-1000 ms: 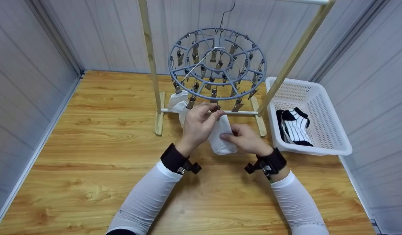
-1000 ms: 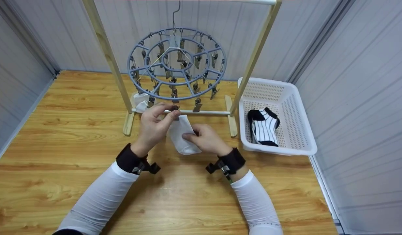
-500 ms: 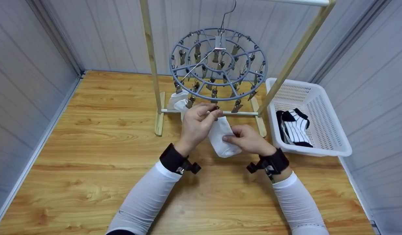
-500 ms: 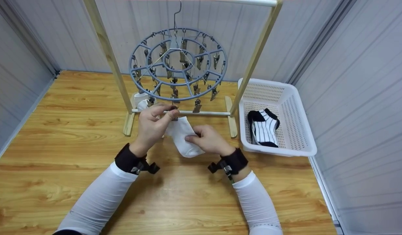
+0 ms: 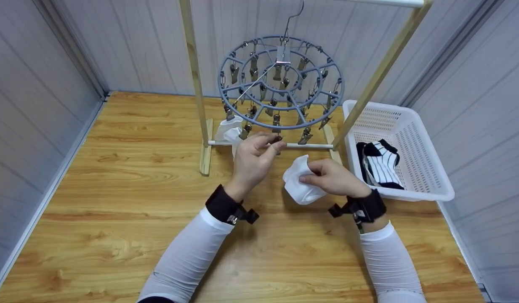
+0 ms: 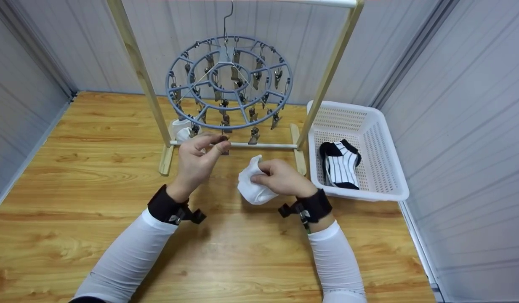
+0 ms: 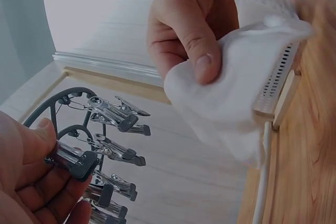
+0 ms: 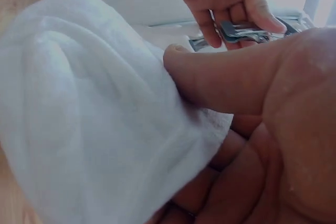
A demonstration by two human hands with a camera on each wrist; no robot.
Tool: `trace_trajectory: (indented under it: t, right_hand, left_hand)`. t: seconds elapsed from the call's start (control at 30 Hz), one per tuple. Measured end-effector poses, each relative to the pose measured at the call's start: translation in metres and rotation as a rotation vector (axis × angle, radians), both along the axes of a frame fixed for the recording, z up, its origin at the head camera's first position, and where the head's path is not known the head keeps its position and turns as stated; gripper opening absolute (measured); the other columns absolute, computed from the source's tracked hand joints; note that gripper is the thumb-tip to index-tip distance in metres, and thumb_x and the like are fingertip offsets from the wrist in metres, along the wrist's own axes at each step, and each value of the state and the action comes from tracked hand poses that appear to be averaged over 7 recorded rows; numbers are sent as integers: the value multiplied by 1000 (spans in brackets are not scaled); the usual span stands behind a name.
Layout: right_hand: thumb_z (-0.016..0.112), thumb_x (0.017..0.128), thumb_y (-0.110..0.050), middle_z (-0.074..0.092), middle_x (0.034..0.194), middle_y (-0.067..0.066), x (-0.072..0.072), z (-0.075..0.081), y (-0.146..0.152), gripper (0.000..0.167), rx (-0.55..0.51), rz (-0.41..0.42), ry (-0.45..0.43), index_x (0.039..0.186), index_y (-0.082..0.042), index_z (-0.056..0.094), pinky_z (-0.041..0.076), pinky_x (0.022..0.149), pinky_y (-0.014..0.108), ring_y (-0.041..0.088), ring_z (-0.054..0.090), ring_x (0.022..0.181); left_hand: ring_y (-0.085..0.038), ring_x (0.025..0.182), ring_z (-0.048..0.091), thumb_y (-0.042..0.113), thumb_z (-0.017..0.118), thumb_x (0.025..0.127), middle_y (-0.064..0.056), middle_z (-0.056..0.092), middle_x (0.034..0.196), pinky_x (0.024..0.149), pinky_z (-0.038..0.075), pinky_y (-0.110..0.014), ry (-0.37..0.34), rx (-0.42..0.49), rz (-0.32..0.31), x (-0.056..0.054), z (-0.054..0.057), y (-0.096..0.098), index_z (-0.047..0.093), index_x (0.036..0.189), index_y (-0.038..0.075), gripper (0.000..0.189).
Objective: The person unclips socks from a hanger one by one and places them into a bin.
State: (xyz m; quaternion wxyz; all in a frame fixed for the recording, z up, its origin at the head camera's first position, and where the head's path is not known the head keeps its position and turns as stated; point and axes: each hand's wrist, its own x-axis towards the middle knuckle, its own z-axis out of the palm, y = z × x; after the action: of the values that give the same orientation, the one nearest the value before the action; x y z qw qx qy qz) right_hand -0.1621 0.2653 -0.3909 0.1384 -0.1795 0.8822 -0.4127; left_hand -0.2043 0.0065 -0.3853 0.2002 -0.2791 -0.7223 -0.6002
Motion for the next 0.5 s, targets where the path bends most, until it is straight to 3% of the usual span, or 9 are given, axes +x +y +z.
trace_trajectory:
  t: [0.33,0.5]
  right_hand:
    - [76,108,-25,75,87,2,3,11,12,17,-13,-61,18,103,-9,80,53,68,27,19,67,75]
    - [75,109,-25,75,87,4,3,13,14,19,-8,-70,29,103,-7,79,52,68,26,19,66,75]
  left_hand:
    - [-27,100,77,14,85,99,-12,81,106,95,63,-38,26,-50,21,3,3,-1,82,113,-3,22]
    - [-29,102,76,20,86,99,-14,81,111,95,62,-40,140,-148,95,6,4,-3,81,115,-3,28]
